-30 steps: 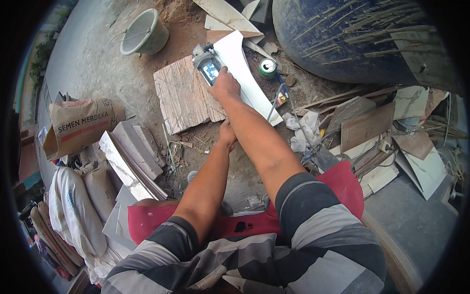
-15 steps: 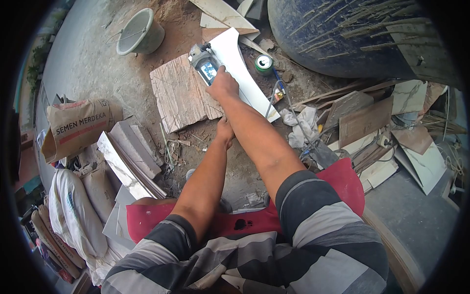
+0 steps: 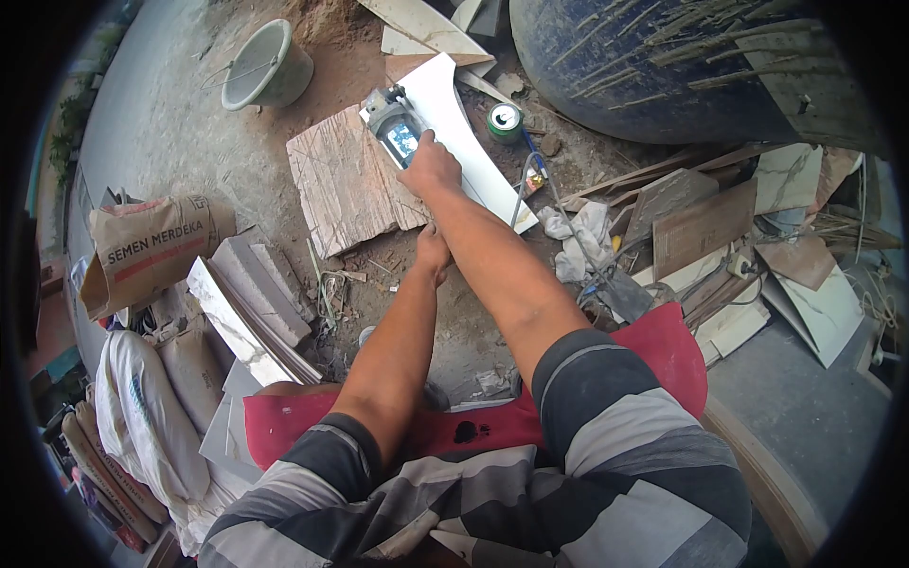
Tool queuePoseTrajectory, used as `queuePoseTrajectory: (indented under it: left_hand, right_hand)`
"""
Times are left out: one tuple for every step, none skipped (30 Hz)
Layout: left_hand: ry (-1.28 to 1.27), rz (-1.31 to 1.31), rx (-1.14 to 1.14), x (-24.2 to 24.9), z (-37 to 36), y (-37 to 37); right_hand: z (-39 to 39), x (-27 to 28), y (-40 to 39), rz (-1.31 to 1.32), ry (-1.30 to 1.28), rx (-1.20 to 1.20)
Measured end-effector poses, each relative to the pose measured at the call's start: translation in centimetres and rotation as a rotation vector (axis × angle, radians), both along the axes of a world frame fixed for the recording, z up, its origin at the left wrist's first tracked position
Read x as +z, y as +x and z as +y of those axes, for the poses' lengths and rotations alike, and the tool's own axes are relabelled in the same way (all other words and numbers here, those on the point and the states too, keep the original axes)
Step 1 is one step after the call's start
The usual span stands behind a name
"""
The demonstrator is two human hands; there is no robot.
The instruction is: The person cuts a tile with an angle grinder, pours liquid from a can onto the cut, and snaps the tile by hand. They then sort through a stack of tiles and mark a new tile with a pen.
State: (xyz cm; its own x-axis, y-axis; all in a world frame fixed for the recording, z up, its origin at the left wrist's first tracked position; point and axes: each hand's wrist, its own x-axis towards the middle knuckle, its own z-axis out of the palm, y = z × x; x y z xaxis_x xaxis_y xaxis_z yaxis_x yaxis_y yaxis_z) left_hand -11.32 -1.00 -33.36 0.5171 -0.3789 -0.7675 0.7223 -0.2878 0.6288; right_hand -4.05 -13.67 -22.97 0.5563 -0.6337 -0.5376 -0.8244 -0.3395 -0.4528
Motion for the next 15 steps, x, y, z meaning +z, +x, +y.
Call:
queuePoseTrajectory:
  left_hand:
    - [0.002, 0.016, 0.000, 0.3, 0.0, 0.0]
    - [0.001, 0.016, -0.002, -0.3, 0.0, 0.0]
    - [-0.012, -0.006, 0.004, -1.1, 0.1, 0.0]
    - [-0.024, -0.027, 0.009, -1.9, 0.2, -0.1]
    - [-0.025, -0.027, 0.007, -1.3, 0.0, -0.1]
    - [-0.009, -0.004, -0.001, -0.7, 0.0, 0.0]
    - [0.006, 0.017, -0.009, -0.1, -0.1, 0.1]
    - [0.006, 0.018, -0.011, -0.1, -0.1, 0.1]
    - [0.001, 0.018, -0.011, -0.1, -0.1, 0.0]
    - [-0.005, 0.019, -0.011, -0.1, -0.1, 0.1]
    - [-0.005, 0.019, -0.014, -0.4, 0.0, 0.1]
    - [0.000, 0.014, -0.033, -0.7, 0.1, 0.2]
    - [0.005, 0.011, -0.051, -0.9, 0.2, 0.2]
    - [0.005, 0.011, -0.054, -0.2, 0.1, 0.2]
    - [0.024, 0.005, -0.053, 0.5, 0.0, 0.2]
  right_hand:
    - [0.0, 0.1, -0.1, 0.001, 0.004, -0.002]
    - [0.1, 0.2, -0.2, 0.002, 0.008, -0.003]
    - [0.1, 0.1, -0.3, 0.001, 0.007, -0.004]
    - [0.1, -0.1, -0.4, 0.000, 0.006, 0.000]
    - [0.1, -0.1, -0.5, 0.000, 0.004, 0.003]
    - [0.1, -0.1, -0.7, 0.001, 0.004, 0.001]
    - [0.1, -0.2, -0.8, -0.001, 0.004, 0.002]
    - [0.2, -0.2, -0.9, -0.002, 0.005, 0.003]
    - [0.2, -0.2, -1.0, -0.002, 0.005, 0.000]
    - [0.2, -0.2, -1.1, -0.002, 0.006, 0.000]
    - [0.2, -0.2, -1.1, -0.002, 0.007, 0.000]
    - [0.2, -0.1, -1.2, -0.002, 0.006, -0.002]
    - [0.3, -0.1, -1.3, 0.002, 0.010, -0.002]
    - [0.3, -0.1, -1.4, 0.005, 0.014, -0.002]
    - [0.3, 0.0, -1.4, 0.006, 0.014, -0.004]
